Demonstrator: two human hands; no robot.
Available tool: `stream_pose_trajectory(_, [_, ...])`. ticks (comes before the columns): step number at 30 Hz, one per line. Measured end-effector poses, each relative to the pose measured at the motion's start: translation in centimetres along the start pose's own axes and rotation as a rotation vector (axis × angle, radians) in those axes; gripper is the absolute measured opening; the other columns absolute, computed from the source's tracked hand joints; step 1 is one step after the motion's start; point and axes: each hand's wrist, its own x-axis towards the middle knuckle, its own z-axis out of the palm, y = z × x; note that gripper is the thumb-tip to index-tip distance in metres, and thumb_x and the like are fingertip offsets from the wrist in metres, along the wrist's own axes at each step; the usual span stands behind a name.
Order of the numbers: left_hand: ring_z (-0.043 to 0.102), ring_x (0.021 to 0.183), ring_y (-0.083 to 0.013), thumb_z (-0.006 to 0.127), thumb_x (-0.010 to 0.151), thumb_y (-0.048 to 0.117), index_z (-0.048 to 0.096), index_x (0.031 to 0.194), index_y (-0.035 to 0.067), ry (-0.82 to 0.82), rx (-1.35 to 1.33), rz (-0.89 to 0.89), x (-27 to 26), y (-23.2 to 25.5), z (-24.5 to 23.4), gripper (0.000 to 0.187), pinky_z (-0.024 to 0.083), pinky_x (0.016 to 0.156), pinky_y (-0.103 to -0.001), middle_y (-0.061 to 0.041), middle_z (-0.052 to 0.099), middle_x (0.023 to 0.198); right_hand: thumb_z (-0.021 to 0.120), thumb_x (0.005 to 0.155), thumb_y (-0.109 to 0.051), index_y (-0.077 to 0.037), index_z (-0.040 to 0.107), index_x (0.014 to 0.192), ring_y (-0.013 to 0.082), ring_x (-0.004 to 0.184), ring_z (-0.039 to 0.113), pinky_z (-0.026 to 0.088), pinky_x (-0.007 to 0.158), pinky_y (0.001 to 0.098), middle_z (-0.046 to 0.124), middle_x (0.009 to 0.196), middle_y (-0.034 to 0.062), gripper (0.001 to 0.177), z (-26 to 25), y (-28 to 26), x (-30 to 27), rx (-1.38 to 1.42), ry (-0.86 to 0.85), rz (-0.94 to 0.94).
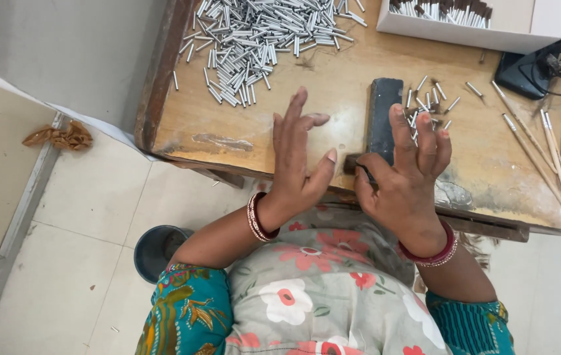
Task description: The recorder is assembling small paintbrushes by inserting bundles of bristles into metal ferrules and finishing them at a workbench.
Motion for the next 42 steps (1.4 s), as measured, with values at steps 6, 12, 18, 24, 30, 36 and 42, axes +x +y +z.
stream_pose_trajectory(6, [0.015,0.158,-0.0434,0.073,0.074,0.023,0.061,0.109,0.016,-0.267,0.274,0.055,1.6,1.0,0.1,0.038,-0.003,0.121,-0.075,-0.023,0.026,0.166,0.074,0.103,-0.020,-0.017,0.071,0.093,0.0358,0.161,0.018,0.004,0.130,0.0552,0.038,0.171,0.0133,0.011,2.3,0.1,-1.1,-0.157,-0.010,-0.030])
stream_pose_trajectory(12, [0.012,0.157,-0.0432,0.077,0.075,0.028,0.071,0.089,0.015,-0.316,0.311,0.093,1.5,0.1,1.1,0.021,-0.004,0.117,-0.079,-0.023,0.028,0.164,0.070,0.108,-0.019,-0.013,0.069,0.102,0.0323,0.162,0.020,0.004,0.130,0.0561,0.040,0.170,0.0125,0.009,4.0,0.2,-2.9,-0.085,0.015,0.059])
stream_pose_trajectory(18, [0.020,0.158,-0.0386,0.076,0.078,0.027,0.072,0.087,0.016,-0.289,0.344,0.110,1.0,-0.1,1.6,0.015,-0.001,0.121,-0.077,-0.018,0.038,0.163,0.068,0.107,-0.020,-0.014,0.068,0.096,0.0329,0.160,0.020,0.001,0.130,0.0554,0.041,0.168,0.0111,0.012,3.2,0.1,-2.4,-0.136,0.064,0.012])
stream_pose_trajectory(24, [0.046,0.136,-0.0412,0.072,0.079,0.025,0.066,0.092,0.009,-0.197,0.091,0.165,2.2,2.7,-0.5,0.021,0.031,0.109,-0.062,-0.020,0.056,0.136,0.066,0.109,-0.026,-0.010,0.072,0.095,0.0320,0.157,0.022,0.004,0.129,0.0593,0.051,0.154,0.0124,0.022,0.7,1.9,-4.6,-0.102,0.341,0.028])
stream_pose_trajectory(30, [0.066,0.076,-0.0331,0.061,0.104,0.022,0.062,0.094,0.007,-0.365,-0.240,0.070,0.7,3.8,1.2,0.017,0.051,0.067,-0.041,-0.014,0.063,0.082,0.066,0.109,-0.027,-0.012,0.069,0.087,0.0307,0.159,0.018,0.005,0.131,0.0600,0.053,0.151,0.0103,0.026,0.4,1.6,-4.9,-0.332,0.395,-0.137])
stream_pose_trajectory(36, [0.062,0.078,-0.0385,0.060,0.102,0.011,0.057,0.096,0.003,-0.269,-0.242,0.277,0.1,4.3,1.9,0.010,0.048,0.069,-0.046,-0.017,0.059,0.083,0.070,0.112,-0.034,-0.015,0.082,0.104,0.0356,0.159,0.014,0.000,0.129,0.0560,0.045,0.162,0.0205,0.024,-1.8,0.6,-4.7,-0.012,0.244,0.016])
stream_pose_trajectory(42, [0.062,0.071,-0.0332,0.056,0.100,0.007,0.057,0.094,0.002,-0.118,-0.245,0.295,0.0,3.7,1.6,0.007,0.050,0.065,-0.043,-0.014,0.063,0.082,0.070,0.095,-0.029,-0.017,0.082,0.091,0.0307,0.157,0.022,0.000,0.129,0.0556,0.058,0.150,0.0115,0.017,-2.5,1.8,-5.6,-0.021,0.350,-0.009])
